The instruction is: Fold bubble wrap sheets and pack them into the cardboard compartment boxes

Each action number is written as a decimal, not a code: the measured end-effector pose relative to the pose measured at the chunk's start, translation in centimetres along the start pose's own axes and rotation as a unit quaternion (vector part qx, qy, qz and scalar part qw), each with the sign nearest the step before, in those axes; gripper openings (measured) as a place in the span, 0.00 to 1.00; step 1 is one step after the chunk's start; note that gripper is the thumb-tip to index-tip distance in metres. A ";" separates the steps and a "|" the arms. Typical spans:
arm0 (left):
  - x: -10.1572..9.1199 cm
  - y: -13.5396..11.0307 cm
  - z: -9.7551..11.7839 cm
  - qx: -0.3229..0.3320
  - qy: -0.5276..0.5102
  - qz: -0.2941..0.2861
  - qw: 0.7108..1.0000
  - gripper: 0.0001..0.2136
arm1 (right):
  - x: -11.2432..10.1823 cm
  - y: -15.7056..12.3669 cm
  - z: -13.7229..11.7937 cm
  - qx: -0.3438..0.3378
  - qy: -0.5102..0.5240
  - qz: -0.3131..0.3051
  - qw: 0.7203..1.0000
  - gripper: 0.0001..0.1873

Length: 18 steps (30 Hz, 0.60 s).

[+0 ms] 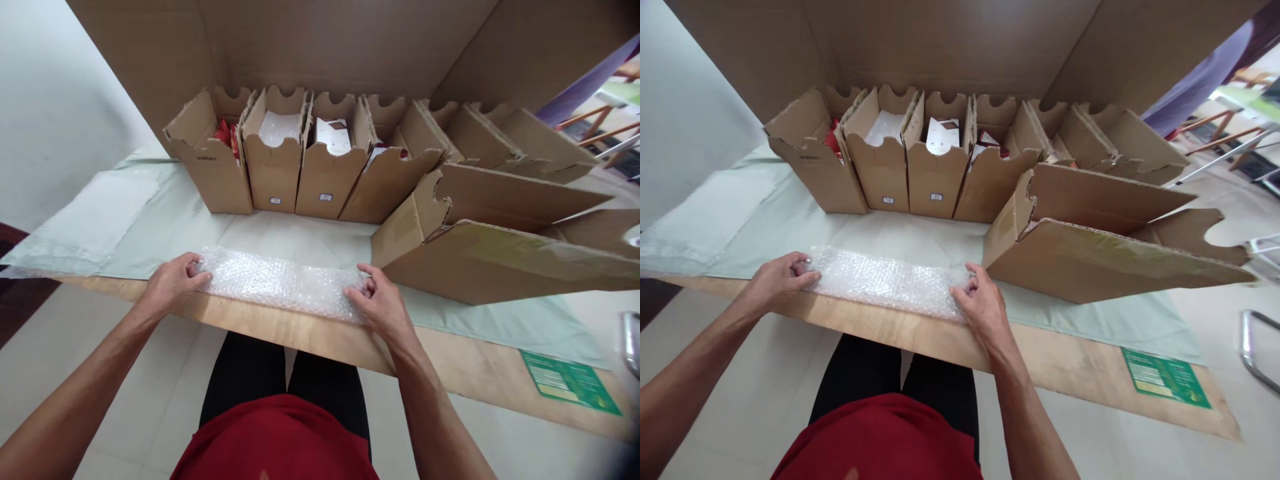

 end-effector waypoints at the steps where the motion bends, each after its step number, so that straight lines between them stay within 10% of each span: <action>1: 0.2 0.0 -0.2 0.005 -0.008 0.007 1.000 0.19 | -0.3 -0.3 0.0 -0.003 0.029 0.000 1.000 0.33; 12: 0.1 -2.3 0.8 0.097 -0.063 0.127 0.985 0.12 | -0.7 -3.6 0.6 0.096 0.230 -0.082 0.965 0.36; 18: -2.3 -3.0 2.1 0.109 -0.089 0.152 0.978 0.10 | -1.9 -4.9 0.4 0.069 0.229 -0.095 0.966 0.18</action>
Point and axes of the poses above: each hand's wrist, its own y-axis towards the middle knuckle, its own x-axis out of the palm, z = x × y, the point moved 5 cm from there along y, towards the middle knuckle, and after that the axes turned 4 degrees about z, right-handed, at the moved point
